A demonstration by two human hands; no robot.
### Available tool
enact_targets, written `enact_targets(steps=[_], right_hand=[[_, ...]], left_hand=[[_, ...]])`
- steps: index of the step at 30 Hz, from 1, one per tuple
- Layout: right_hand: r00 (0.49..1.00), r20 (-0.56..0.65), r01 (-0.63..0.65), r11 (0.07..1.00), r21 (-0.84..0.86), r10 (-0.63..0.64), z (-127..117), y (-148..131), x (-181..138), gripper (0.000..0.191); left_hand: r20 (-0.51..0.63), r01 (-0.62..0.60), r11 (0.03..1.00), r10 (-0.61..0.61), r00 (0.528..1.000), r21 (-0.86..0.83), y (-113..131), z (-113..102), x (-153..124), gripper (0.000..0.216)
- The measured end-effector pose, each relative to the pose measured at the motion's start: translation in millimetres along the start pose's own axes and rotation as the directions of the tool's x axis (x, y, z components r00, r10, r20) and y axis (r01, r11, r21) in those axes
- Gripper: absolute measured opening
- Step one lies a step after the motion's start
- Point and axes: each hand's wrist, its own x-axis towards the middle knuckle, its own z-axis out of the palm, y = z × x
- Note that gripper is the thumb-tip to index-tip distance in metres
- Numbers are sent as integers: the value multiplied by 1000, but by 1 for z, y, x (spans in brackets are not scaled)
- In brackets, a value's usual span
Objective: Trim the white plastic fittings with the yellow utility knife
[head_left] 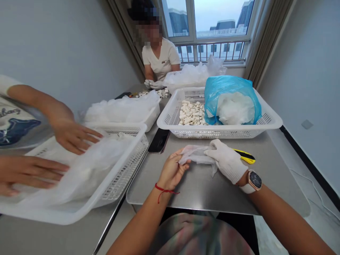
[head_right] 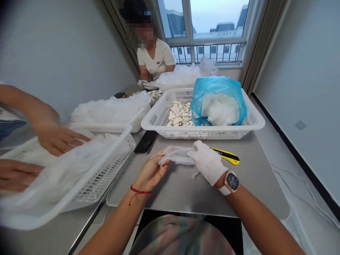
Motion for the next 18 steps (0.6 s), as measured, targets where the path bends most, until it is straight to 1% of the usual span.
enact_targets(steps=[2,3,5,7,8,9,10,12,14,16,17,18], right_hand=[[1000,-10,-6,999,38,7,-2,0,0,21],[999,-42,0,996,90,4,-3,0,-1,20],[991,-135,13,969,245,21,-6,0,-1,16],[977,-178,-35,913,407,117,-7,-1,-1,9],[969,-168,-86,883,462,182,-7,-2,-1,11],[959,-148,-142,860,490,243,-7,-2,-1,18],[950,-127,-188,850,492,284,-6,-1,0,26],[953,-101,-213,868,449,286,-4,2,1,34],[967,-89,-183,896,405,237,-1,7,3,26],[972,-75,-174,903,394,220,1,13,4,9],[971,-67,-182,893,413,229,1,16,4,3],[970,-48,-190,866,462,238,1,19,5,9]], left_hand=[[-68,1,997,-7,998,-82,2,-3,4,31],[-104,-9,995,-2,995,-102,3,-4,5,29],[-160,-29,992,9,987,-121,5,-8,7,27],[-186,-36,989,9,982,-141,5,-11,7,25],[-188,-36,987,6,982,-156,5,-12,7,24],[-181,-35,985,4,984,-168,4,-13,6,24],[-166,-35,984,6,986,-175,2,-13,5,23],[-128,-39,985,18,992,-168,-1,-14,3,23],[-103,-40,987,24,994,-156,-4,-13,2,22],[-118,-36,986,16,993,-166,-5,-14,1,21],[-134,-37,983,12,991,-181,-4,-15,0,21],[-151,-43,979,13,989,-200,-3,-17,0,22]])
